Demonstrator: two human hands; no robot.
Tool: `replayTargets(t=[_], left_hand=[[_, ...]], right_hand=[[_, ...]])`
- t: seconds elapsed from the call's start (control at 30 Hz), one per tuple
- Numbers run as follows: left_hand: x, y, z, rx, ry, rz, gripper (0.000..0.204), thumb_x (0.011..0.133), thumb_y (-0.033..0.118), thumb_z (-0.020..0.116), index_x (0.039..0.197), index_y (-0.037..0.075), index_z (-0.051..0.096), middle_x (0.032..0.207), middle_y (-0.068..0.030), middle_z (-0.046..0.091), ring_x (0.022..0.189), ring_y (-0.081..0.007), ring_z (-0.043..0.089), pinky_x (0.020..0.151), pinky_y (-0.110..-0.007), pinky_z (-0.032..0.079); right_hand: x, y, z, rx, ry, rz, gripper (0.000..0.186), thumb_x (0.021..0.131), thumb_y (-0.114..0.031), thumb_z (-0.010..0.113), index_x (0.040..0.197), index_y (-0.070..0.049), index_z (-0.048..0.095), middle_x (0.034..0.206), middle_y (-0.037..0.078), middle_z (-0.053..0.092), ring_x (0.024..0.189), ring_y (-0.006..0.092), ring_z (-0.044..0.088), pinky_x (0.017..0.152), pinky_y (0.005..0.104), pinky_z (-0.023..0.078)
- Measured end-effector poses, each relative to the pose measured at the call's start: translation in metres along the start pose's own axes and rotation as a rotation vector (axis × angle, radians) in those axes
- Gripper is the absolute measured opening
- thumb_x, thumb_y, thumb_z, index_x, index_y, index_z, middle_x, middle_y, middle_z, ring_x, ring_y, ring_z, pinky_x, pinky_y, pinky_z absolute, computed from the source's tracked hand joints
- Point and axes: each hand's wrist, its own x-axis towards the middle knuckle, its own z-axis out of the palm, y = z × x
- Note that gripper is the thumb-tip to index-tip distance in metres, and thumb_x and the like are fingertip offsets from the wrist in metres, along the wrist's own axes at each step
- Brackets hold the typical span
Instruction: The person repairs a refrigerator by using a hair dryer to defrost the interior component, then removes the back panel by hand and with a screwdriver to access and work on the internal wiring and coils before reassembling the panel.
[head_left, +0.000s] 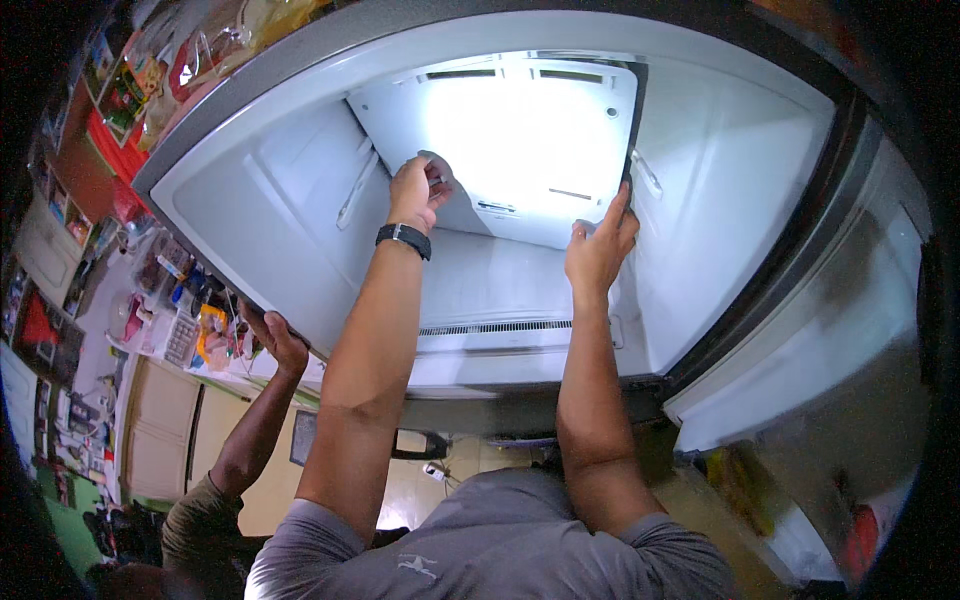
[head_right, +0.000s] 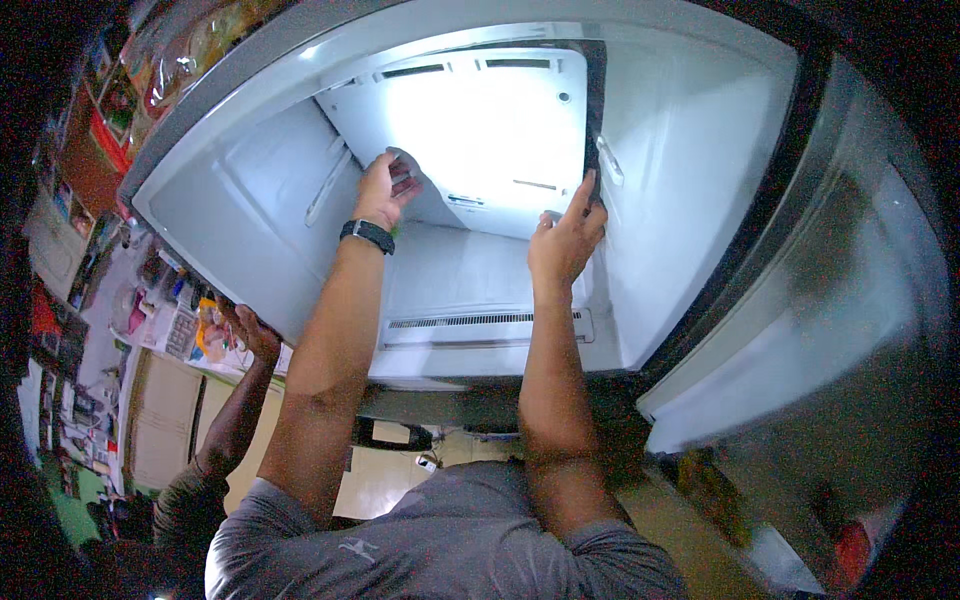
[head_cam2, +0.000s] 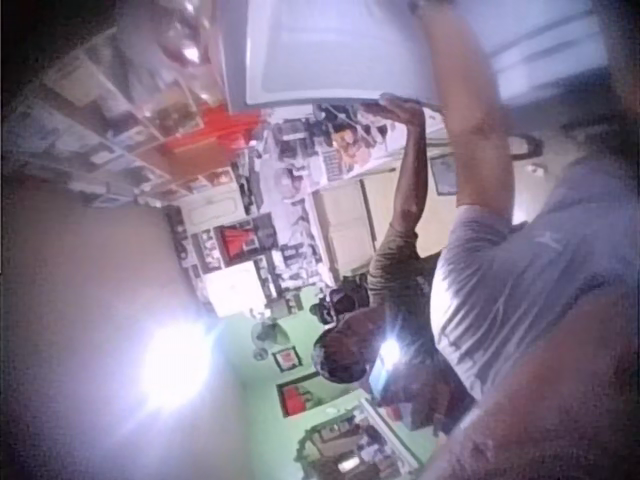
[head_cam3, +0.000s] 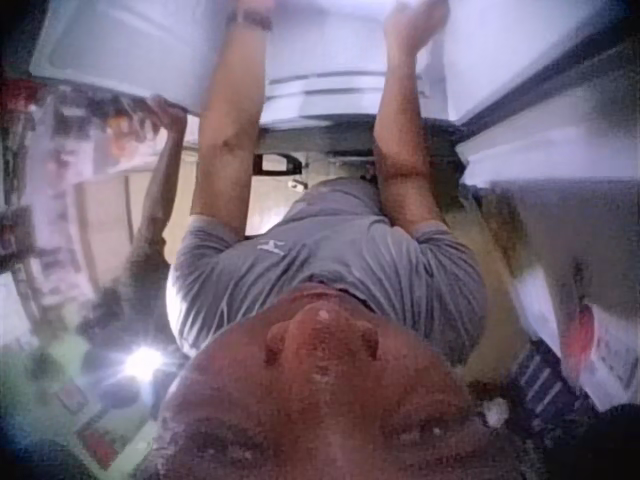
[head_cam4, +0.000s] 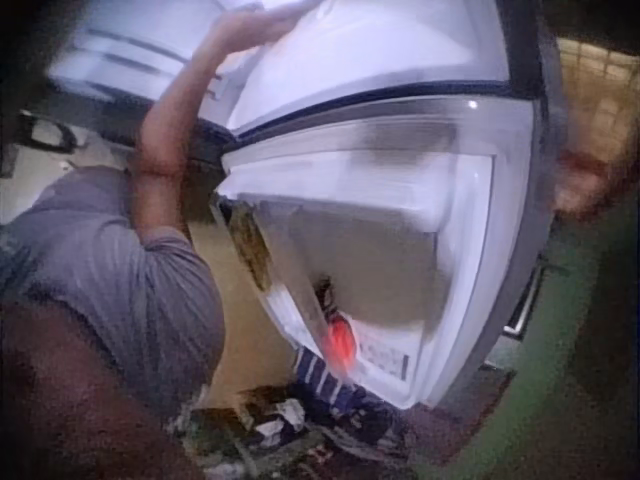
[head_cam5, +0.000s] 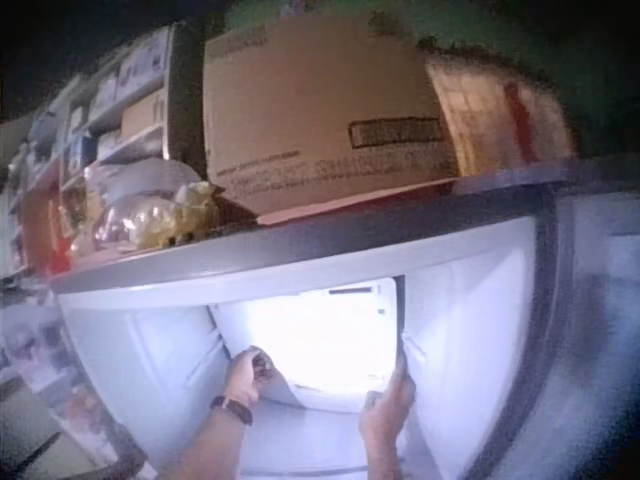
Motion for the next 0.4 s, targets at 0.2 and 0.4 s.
replayTargets(t=[0.2, 0.4], left_hand=[[0.008, -0.003, 0.004, -0.07, 0.034, 0.013, 0.019, 0.092, 0.02, 0.057, 0.106, 0.006, 0.057, 0.1, -0.0084, 0.056, 0.093, -0.026, 0.056, 0.084, -0.05, 0.056], [0.016, -0.005, 0.02, -0.174, 0.075, 0.026, 0.021, 0.091, 0.01, 0.058, 0.108, -0.002, 0.057, 0.105, -0.0125, 0.056, 0.101, -0.0254, 0.055, 0.091, -0.054, 0.056]], right_hand=[[0.005, -0.01, 0.008, 0.158, -0.037, -0.088, 0.103, 0.079, -0.001, 0.075, 0.156, 0.0, 0.006, 0.134, 0.032, 0.04, 0.127, 0.0441, 0.039, 0.108, 0.0508, 0.033], [0.035, 0.006, 0.036, 0.201, 0.028, -0.165, 0.101, 0.081, -0.005, 0.073, 0.157, -0.004, 0.006, 0.145, 0.028, 0.033, 0.136, 0.043, 0.033, 0.115, 0.0487, 0.028]])
